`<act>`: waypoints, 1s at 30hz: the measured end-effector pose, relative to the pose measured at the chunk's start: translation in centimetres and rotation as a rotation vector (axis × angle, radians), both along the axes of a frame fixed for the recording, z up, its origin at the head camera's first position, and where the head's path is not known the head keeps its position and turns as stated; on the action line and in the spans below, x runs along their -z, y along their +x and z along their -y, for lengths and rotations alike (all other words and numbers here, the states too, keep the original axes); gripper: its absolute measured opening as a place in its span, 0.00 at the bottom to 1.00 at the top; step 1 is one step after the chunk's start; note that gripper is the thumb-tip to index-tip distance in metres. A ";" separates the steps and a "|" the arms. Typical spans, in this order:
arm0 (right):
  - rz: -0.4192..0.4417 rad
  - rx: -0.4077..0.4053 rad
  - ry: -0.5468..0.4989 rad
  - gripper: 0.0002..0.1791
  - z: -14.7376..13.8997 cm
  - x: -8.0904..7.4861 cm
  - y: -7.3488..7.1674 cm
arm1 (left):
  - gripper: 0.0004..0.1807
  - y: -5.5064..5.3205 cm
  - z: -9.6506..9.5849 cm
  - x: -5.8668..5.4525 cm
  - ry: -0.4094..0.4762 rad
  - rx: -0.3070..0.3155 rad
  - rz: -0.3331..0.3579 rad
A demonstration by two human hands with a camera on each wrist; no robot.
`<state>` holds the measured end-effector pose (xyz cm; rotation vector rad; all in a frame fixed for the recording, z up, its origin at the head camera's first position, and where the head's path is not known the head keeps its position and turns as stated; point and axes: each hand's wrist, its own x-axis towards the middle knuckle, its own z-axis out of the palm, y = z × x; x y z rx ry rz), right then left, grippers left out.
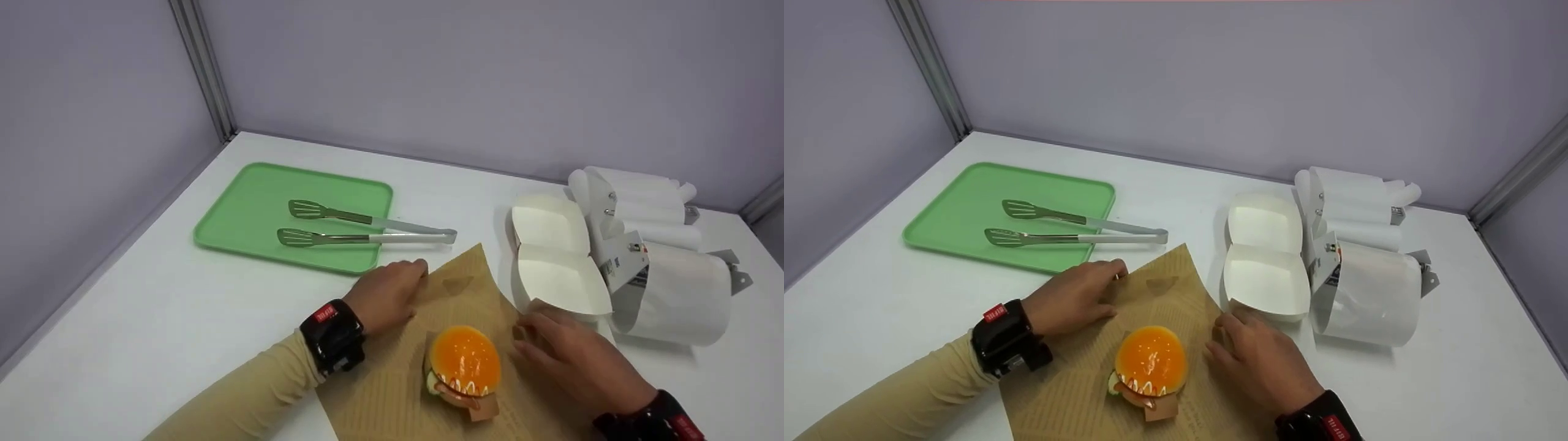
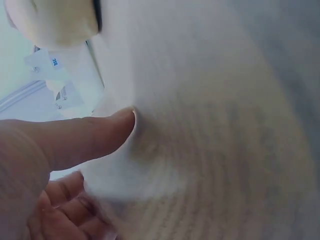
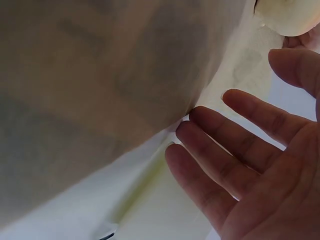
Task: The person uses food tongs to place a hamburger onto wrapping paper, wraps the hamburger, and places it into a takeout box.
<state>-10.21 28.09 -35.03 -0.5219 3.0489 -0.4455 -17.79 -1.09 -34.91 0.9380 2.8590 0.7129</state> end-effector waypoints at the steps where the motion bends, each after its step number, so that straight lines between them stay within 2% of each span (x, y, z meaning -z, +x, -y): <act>1: 0.014 0.005 -0.004 0.12 0.0 0.0 -0.1 | 0.21 0.0 0.0 0.0 0.006 0.006 -0.005; 4: 0.040 0.006 -0.019 0.11 0.0 -0.1 -0.2 | 0.16 -0.1 0.2 0.0 0.020 0.017 0.005; 8: 0.054 0.019 -0.025 0.16 -0.1 -0.2 -0.2 | 0.11 -0.3 0.5 -0.1 0.069 0.038 0.043; 13: 0.025 0.040 -0.025 0.26 -0.3 -0.2 -0.1 | 0.07 -0.5 1.4 -0.1 0.154 0.063 0.091; 17: -0.002 0.042 -0.031 0.31 -0.4 -0.2 0.0 | 0.07 -0.5 1.9 -0.1 0.183 0.058 0.109; 23: -0.083 0.049 -0.074 0.35 -0.5 0.1 0.1 | 0.09 -0.4 1.9 -0.6 0.197 0.031 0.101; 26: -0.164 0.031 -0.096 0.34 -0.6 0.3 0.2 | 0.08 -0.3 1.8 -0.7 0.199 0.038 0.088; 30: -0.249 0.006 -0.104 0.26 -0.5 0.5 0.2 | 0.08 -0.2 1.9 -0.8 0.202 0.048 0.081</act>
